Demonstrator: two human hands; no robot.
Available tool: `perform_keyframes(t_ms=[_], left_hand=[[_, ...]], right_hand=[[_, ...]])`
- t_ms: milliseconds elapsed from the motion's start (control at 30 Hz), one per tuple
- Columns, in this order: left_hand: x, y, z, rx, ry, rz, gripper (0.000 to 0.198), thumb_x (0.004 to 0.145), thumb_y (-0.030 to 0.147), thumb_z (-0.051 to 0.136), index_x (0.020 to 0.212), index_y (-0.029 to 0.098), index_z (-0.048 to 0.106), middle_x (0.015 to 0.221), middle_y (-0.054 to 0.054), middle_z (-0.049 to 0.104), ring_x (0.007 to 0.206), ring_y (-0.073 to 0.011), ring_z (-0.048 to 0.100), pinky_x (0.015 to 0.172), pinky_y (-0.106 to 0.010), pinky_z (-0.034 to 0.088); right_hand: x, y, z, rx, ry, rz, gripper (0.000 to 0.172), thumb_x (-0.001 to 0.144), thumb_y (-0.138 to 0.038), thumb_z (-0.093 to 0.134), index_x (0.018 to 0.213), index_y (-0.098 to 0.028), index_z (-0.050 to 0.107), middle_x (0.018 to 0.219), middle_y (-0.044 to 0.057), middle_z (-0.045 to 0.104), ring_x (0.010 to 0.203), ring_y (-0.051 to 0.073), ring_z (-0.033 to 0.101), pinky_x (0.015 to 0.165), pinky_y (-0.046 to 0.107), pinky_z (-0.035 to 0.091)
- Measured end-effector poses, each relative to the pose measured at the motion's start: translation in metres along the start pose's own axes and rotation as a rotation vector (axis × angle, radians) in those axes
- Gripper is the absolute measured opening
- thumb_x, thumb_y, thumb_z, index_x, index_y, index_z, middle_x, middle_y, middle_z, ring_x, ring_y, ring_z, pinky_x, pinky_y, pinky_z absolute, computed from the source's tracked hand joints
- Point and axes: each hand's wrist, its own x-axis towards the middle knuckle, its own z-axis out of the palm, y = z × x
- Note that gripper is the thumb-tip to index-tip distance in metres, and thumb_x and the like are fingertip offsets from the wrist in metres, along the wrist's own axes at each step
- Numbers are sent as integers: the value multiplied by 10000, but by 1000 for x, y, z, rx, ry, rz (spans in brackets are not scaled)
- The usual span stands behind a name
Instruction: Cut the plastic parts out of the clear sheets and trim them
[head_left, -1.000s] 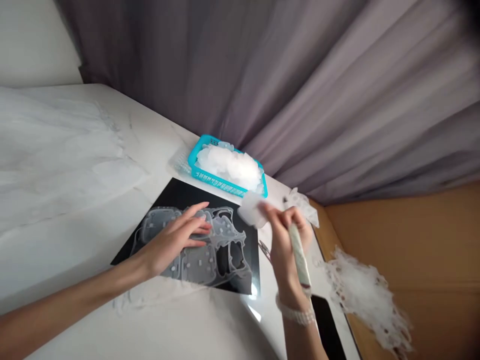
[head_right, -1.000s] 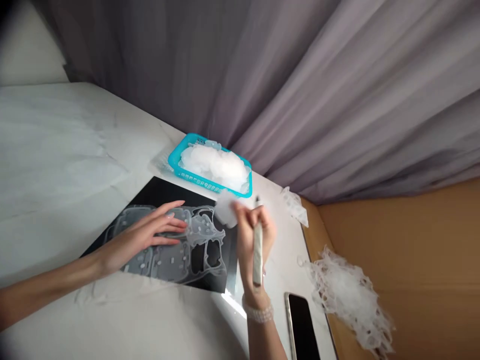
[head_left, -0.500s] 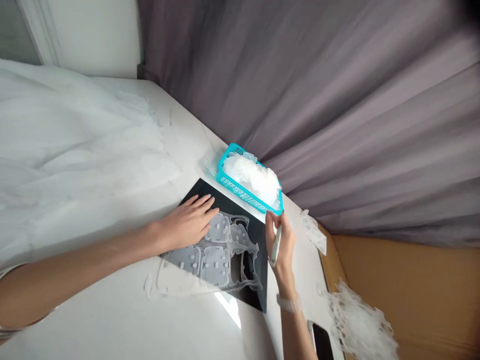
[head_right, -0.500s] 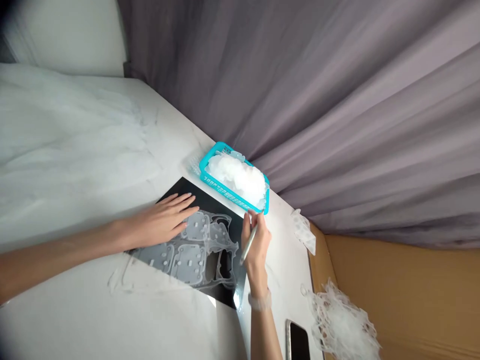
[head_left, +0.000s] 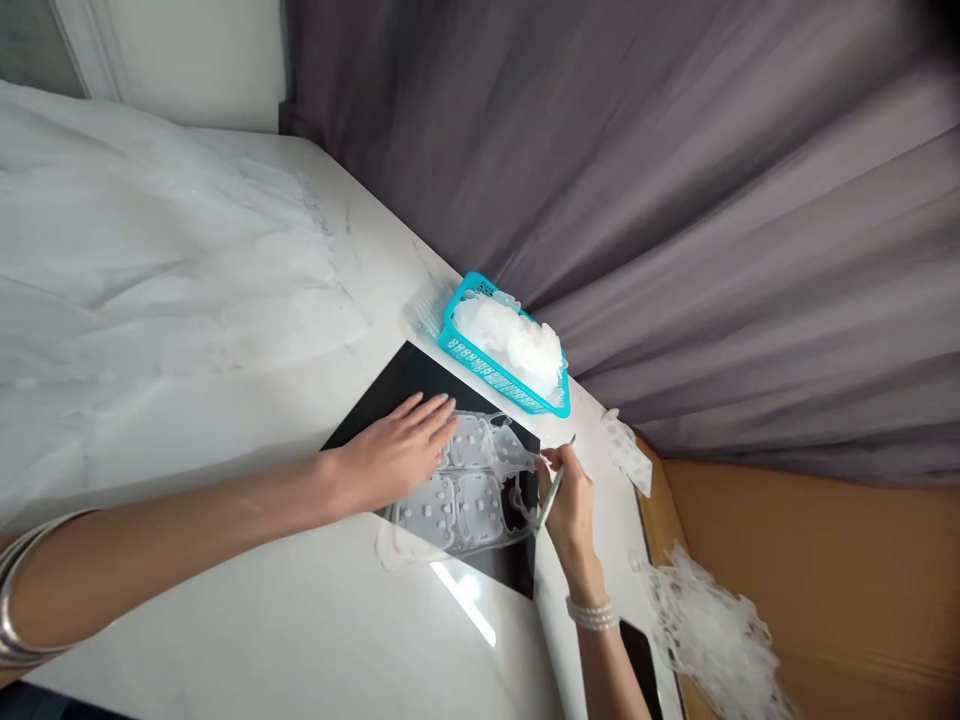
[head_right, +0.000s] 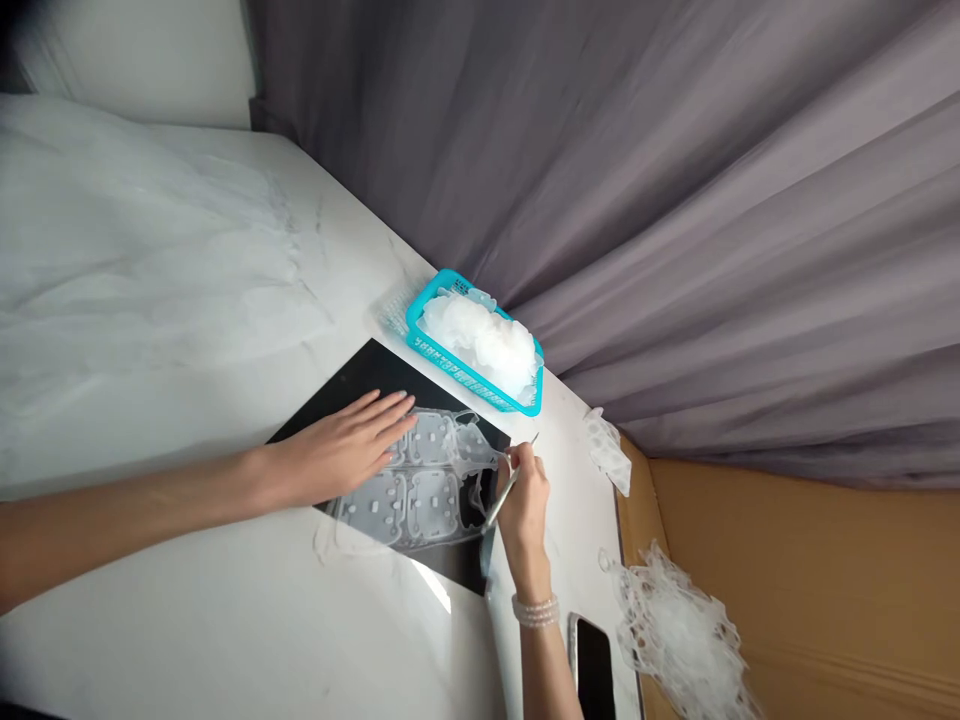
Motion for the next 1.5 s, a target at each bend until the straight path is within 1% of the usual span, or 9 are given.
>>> perform_keyframes(t_ms=[167,300,433,567,667,833,1000,1267,1500], left_hand=[[-12,8,5,-117,-53,84,463,976,225,385,1405,134,532,1534,-190,450,1459,-343,364,1217,-544,170],[-16,13,-1,-90,-84,16,473,994,313,399,1391,94,532,1516,-236,456,1456,-385,352,1199,-563,181],[-22,11,-8,-229,-38,-35,430,987,354,445,1352,169,573,1495,-184,505,1464,-384,336,1201,-571,164],[-27,3,-12,-210,-57,14,409,984,356,463,1338,192,585,1493,-171,511,1453,-379,358,1199,-563,172],[-27,1,-18,56,-128,87,410,997,339,441,1336,151,573,1489,-204,503,1431,-363,394,1173,-538,230],[-20,6,-34,433,-224,193,397,997,347,466,1293,113,590,1406,-205,574,1335,-323,488,1074,-468,340],[-16,5,-44,425,-202,178,327,952,396,560,1208,212,645,1378,-117,610,1286,-288,512,1007,-400,361],[-15,8,-47,445,-222,163,304,942,383,570,1174,210,663,1359,-117,622,1251,-298,516,962,-397,359],[-16,12,-50,549,-254,158,328,984,366,477,1213,202,647,1409,-122,585,1237,-330,516,917,-446,371]], right_hand=[[3,-22,-10,193,95,175,376,968,-570,431,967,-214,551,904,76,666,775,225,631,733,358,465],[-9,-66,4,596,-54,305,510,1001,-599,320,1158,-218,620,920,48,667,706,187,660,696,336,525],[-15,-93,29,658,-187,303,513,1000,-586,377,1067,-196,704,796,48,703,690,195,675,730,340,537],[-16,-99,47,726,-191,267,442,993,-554,444,1000,-194,699,681,26,684,631,195,665,638,320,529],[-16,-101,51,664,-189,199,353,969,-504,535,914,-194,694,702,24,686,647,188,666,612,303,522],[-16,-102,52,462,-217,43,263,995,-393,524,944,-200,694,796,32,710,716,175,670,663,297,504],[-14,-102,53,399,-240,-71,268,1014,-351,489,934,-202,697,777,25,692,693,160,637,653,288,485],[-7,-110,58,288,-219,-149,268,1023,-309,454,944,-186,679,763,28,674,687,161,619,647,291,479],[-28,-113,39,176,-215,-203,213,1014,-239,488,882,-181,644,732,16,651,614,133,572,586,271,444]])
